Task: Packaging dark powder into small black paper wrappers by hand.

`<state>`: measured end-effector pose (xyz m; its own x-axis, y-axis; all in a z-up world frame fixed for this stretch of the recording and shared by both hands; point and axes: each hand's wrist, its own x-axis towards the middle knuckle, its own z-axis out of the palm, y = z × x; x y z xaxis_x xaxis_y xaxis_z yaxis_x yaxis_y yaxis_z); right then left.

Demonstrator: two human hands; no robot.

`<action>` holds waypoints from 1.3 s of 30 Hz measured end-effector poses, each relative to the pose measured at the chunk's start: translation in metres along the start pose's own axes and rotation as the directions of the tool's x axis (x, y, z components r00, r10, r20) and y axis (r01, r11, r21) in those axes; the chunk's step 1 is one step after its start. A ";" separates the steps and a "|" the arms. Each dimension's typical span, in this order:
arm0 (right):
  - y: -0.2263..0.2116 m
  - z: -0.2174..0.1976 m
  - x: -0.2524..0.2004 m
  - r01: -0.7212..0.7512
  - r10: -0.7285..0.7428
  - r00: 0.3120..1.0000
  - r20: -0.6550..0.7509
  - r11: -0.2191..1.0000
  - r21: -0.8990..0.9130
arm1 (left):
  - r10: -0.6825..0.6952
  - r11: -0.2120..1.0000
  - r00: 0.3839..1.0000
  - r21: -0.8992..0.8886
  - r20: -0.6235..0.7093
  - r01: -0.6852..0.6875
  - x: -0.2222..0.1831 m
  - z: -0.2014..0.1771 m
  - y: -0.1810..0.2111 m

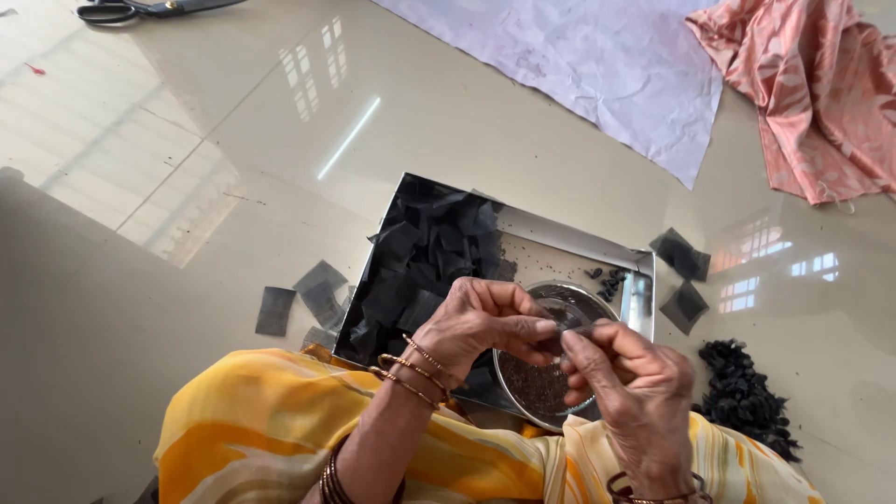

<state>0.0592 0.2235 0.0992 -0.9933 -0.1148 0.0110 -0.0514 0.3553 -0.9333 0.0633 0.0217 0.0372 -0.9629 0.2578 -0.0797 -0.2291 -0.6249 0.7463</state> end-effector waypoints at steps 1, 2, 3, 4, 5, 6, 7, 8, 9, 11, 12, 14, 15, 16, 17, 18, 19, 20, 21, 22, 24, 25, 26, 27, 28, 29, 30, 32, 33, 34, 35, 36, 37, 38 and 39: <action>0.009 -0.001 0.004 -0.003 0.003 0.999 0.050 1.000 -0.003 | -0.013 1.000 0.998 -0.022 -0.066 0.012 0.006 -0.007 -0.013; 0.018 -0.003 0.007 -0.005 0.006 0.995 0.101 1.000 -0.007 | -0.028 0.999 0.991 -0.045 -0.132 0.022 0.012 -0.013 -0.026; 0.043 -0.010 0.020 -0.006 0.006 0.995 0.101 1.000 -0.002 | -0.029 0.999 0.991 -0.042 -0.133 0.023 0.014 -0.011 -0.026; 0.068 -0.017 0.032 -0.002 0.000 0.990 0.143 1.000 0.015 | -0.055 0.995 0.988 -0.090 -0.144 0.042 0.015 -0.010 -0.025; 0.092 -0.025 0.044 0.003 -0.009 0.983 0.185 1.000 0.030 | -0.080 0.988 0.985 -0.141 -0.152 0.058 0.017 -0.008 -0.025; 0.130 -0.026 0.051 0.004 -0.010 0.983 0.184 1.000 0.031 | -0.079 0.989 0.985 -0.139 -0.151 0.058 0.017 -0.007 -0.026; 0.166 -0.027 0.060 0.096 -0.022 0.984 0.179 0.904 -0.417 | -0.063 0.984 0.991 -0.172 -0.122 0.041 0.019 -0.006 -0.027; 0.204 -0.029 0.068 0.163 -0.036 0.983 0.178 0.612 -0.774 | -0.045 0.978 0.995 -0.205 -0.093 0.026 0.020 -0.006 -0.028; 0.213 -0.024 0.065 0.163 -0.032 0.983 0.183 0.612 -0.774 | -0.048 0.978 0.994 -0.207 -0.098 0.027 0.019 -0.005 -0.025; 0.234 -0.017 0.058 0.382 -0.065 0.914 0.401 0.473 -0.794 | -0.069 0.979 0.992 -0.200 -0.104 0.047 0.020 0.000 -0.022; 0.215 -0.007 0.051 0.379 -0.061 0.915 0.399 0.470 -0.797 | -0.071 0.978 0.992 -0.205 -0.100 0.049 0.025 -0.006 -0.031; 0.175 0.020 0.038 0.617 -0.226 0.781 0.582 0.416 -0.668 | -0.040 0.980 0.993 -0.197 -0.111 0.017 0.031 -0.019 -0.042; 0.175 0.024 0.036 0.622 -0.229 0.778 0.585 0.418 -0.662 | -0.037 0.981 0.992 -0.194 -0.117 0.014 0.031 -0.017 -0.040; 0.176 0.028 0.033 0.729 -0.328 0.682 0.654 0.378 -0.571 | -0.048 0.984 0.986 -0.178 -0.159 0.020 0.031 -0.016 -0.038; 0.177 0.030 0.031 0.821 -0.417 0.570 0.708 0.322 -0.472 | -0.060 0.986 0.978 -0.165 -0.200 0.027 0.032 -0.013 -0.038; 0.174 0.032 0.030 0.823 -0.417 0.567 0.710 0.323 -0.467 | -0.059 0.986 0.977 -0.166 -0.204 0.025 0.033 -0.017 -0.040; 0.170 0.031 0.030 0.830 -0.347 0.550 0.760 0.324 -0.453 | -0.059 0.990 0.977 -0.137 -0.207 0.031 0.035 -0.020 -0.044; 0.167 0.030 0.028 0.836 -0.274 0.529 0.803 0.327 -0.440 | -0.059 0.993 0.976 -0.109 -0.210 0.037 0.037 -0.022 -0.048; 0.174 0.029 0.027 0.836 -0.270 0.529 0.805 0.327 -0.440 | -0.061 0.993 0.976 -0.113 -0.210 0.038 0.038 -0.023 -0.052; 0.180 0.027 0.026 0.840 -0.219 0.517 0.828 0.317 -0.440 | -0.056 0.989 0.974 -0.145 -0.220 0.024 0.038 -0.024 -0.056; 0.196 0.029 0.029 0.846 -0.176 0.502 0.847 0.303 -0.438 | -0.045 0.986 0.972 -0.169 -0.230 0.005 0.042 -0.028 -0.061; 0.207 0.030 0.031 0.853 -0.165 0.502 0.849 0.261 -0.453 | -0.053 0.986 0.968 -0.167 -0.243 0.012 0.044 -0.030 -0.065; 0.218 0.032 0.034 0.857 -0.155 0.502 0.851 0.219 -0.466 | -0.060 0.986 0.965 -0.165 -0.257 0.018 0.046 -0.033 -0.069; 0.222 0.024 0.029 0.857 -0.150 0.502 0.852 0.221 -0.466 | -0.064 0.985 0.964 -0.170 -0.258 0.020 0.046 -0.033 -0.071; 0.226 0.017 0.024 0.853 -0.263 0.520 0.812 0.196 -0.483 | -0.079 0.987 0.960 -0.154 -0.269 0.038 0.046 -0.033 -0.074; 0.229 0.012 0.023 0.848 -0.377 0.526 0.762 0.170 -0.502 | -0.089 0.990 0.956 -0.134 -0.279 0.053 0.048 -0.035 -0.076; 0.219 0.013 0.024 0.849 -0.376 0.525 0.763 0.169 -0.501 | -0.089 0.989 0.956 -0.136 -0.280 0.052 0.050 -0.036 -0.079; 0.199 0.010 0.020 0.718 -0.462 0.683 0.566 0.279 -0.638 | -0.146 0.989 0.912 -0.090 -0.384 0.120 0.055 -0.036 -0.090; 0.200 0.003 0.020 0.713 -0.454 0.688 0.566 0.277 -0.644 | -0.152 0.987 0.914 -0.097 -0.377 0.125 0.060 -0.037 -0.100; 0.200 -0.003 0.020 0.625 -0.416 0.773 0.479 0.370 -0.687 | -0.160 0.987 0.898 -0.096 -0.410 0.132 0.064 -0.039 -0.111; 0.201 -0.007 0.022 0.530 -0.370 0.844 0.389 0.457 -0.715 | -0.165 0.986 0.880 -0.094 -0.446 0.137 0.068 -0.042 -0.120; 0.199 -0.015 0.025 0.527 -0.365 0.845 0.390 0.454 -0.718 | -0.169 0.985 0.881 -0.099 -0.443 0.139 0.069 -0.037 -0.123; 0.198 -0.020 0.027 0.474 -0.375 0.876 0.304 0.544 -0.692 | -0.201 0.979 0.855 -0.088 -0.479 0.181 0.068 -0.034 -0.123; 0.196 -0.025 0.030 0.418 -0.374 0.902 0.216 0.629 -0.655 | -0.232 0.972 0.826 -0.080 -0.514 0.223 0.067 -0.031 -0.123; 0.166 -0.023 0.025 0.416 -0.371 0.903 0.218 0.629 -0.656 | -0.236 0.971 0.824 -0.083 -0.515 0.226 0.069 -0.033 -0.129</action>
<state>0.0236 0.3016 -0.0475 -0.8554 -0.4373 0.2776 -0.5138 0.7844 -0.3476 0.0219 0.0960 -0.0861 -0.8131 -0.0195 -0.5818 -0.4515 -0.6098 0.6514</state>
